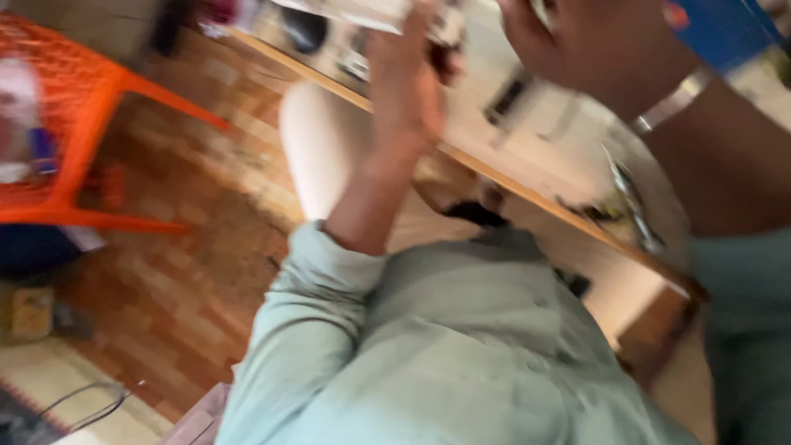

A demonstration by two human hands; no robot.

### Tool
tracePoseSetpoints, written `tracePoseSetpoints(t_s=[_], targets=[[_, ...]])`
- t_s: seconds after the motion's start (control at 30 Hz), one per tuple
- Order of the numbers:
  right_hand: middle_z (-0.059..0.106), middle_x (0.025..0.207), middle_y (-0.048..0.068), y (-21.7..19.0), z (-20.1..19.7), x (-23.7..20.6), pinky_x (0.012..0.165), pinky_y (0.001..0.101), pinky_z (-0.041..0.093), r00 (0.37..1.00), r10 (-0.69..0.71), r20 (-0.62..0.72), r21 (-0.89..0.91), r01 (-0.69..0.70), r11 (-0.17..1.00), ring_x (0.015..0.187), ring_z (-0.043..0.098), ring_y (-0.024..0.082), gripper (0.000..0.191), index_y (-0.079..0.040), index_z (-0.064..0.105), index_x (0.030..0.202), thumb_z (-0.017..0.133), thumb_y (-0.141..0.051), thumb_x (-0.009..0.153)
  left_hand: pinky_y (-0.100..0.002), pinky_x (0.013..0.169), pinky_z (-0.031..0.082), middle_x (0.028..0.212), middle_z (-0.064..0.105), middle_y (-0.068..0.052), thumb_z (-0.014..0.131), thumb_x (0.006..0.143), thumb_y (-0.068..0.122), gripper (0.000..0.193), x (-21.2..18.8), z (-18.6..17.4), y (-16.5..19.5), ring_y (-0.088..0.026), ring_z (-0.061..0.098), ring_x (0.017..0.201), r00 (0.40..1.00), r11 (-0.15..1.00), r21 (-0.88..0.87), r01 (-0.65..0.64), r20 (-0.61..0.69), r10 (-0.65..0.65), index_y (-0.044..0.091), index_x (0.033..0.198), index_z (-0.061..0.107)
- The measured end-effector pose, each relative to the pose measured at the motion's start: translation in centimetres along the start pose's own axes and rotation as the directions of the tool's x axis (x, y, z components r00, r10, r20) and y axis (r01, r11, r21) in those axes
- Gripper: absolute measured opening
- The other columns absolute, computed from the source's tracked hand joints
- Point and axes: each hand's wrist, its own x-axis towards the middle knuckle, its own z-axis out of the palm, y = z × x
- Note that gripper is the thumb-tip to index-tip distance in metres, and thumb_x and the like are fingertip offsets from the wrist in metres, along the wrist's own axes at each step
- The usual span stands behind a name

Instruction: The person cleans the interior of a disassembled smartphone chassis using a toothbrush and a small metal tool. They scrape and wipe the inside surfaces to remove residue, then set the tools down on the workbench.

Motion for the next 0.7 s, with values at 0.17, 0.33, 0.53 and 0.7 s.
tracePoseSetpoints(t_s=[0.17, 0.33, 0.53, 0.7], targets=[[0.061, 0.084, 0.011, -0.9, -0.3, 2.1, 0.069, 0.0333, 0.053, 0.966, 0.245, -0.085, 0.375, -0.197, 0.906, 0.075, 0.063, 0.024, 0.008, -0.001, 0.069, 0.107, 0.076, -0.005, 0.108, -0.026, 0.049, 0.044, 0.074, 0.059, 0.000, 0.058, 0.104, 0.028, 0.022, -0.6, 1.4, 2.0, -0.009, 0.057, 0.056, 1.000, 0.996, 0.087, -0.012, 0.015, 0.011, 0.008, 0.096, 0.059], [0.064, 0.086, 0.011, -2.3, -2.5, 4.1, 0.069, 0.0353, 0.054, 0.944, 0.325, -0.062, 0.471, -0.259, 0.843, 0.072, 0.065, 0.023, 0.009, -0.002, 0.069, 0.105, 0.076, -0.008, 0.107, -0.024, 0.053, 0.041, 0.079, 0.059, 0.002, 0.057, 0.111, 0.031, 0.029, -1.6, 2.5, 3.6, -0.006, 0.055, 0.060, 0.987, 0.982, 0.123, -0.144, 0.094, 0.133, 0.007, 0.095, 0.061], [0.065, 0.091, 0.010, -3.3, -2.6, 4.8, 0.069, 0.0344, 0.056, 0.927, 0.370, -0.058, 0.555, -0.278, 0.784, 0.079, 0.068, 0.023, 0.006, -0.004, 0.068, 0.105, 0.071, -0.009, 0.104, -0.023, 0.053, 0.040, 0.078, 0.060, 0.000, 0.057, 0.113, 0.028, 0.030, -1.0, 0.6, 2.6, -0.007, 0.056, 0.061, 0.985, 0.993, 0.067, -0.095, 0.148, 0.085, 0.008, 0.093, 0.062], [0.067, 0.088, 0.009, -3.2, -1.3, 4.3, 0.065, 0.0374, 0.054, 0.960, 0.278, -0.007, 0.479, -0.241, 0.844, 0.073, 0.067, 0.026, 0.009, -0.007, 0.070, 0.099, 0.075, -0.014, 0.095, -0.023, 0.051, 0.039, 0.077, 0.060, 0.001, 0.056, 0.110, 0.027, 0.023, -0.8, 0.8, 2.4, -0.007, 0.054, 0.057, 0.988, 0.995, -0.015, -0.094, 0.118, 0.095, 0.008, 0.098, 0.063]])
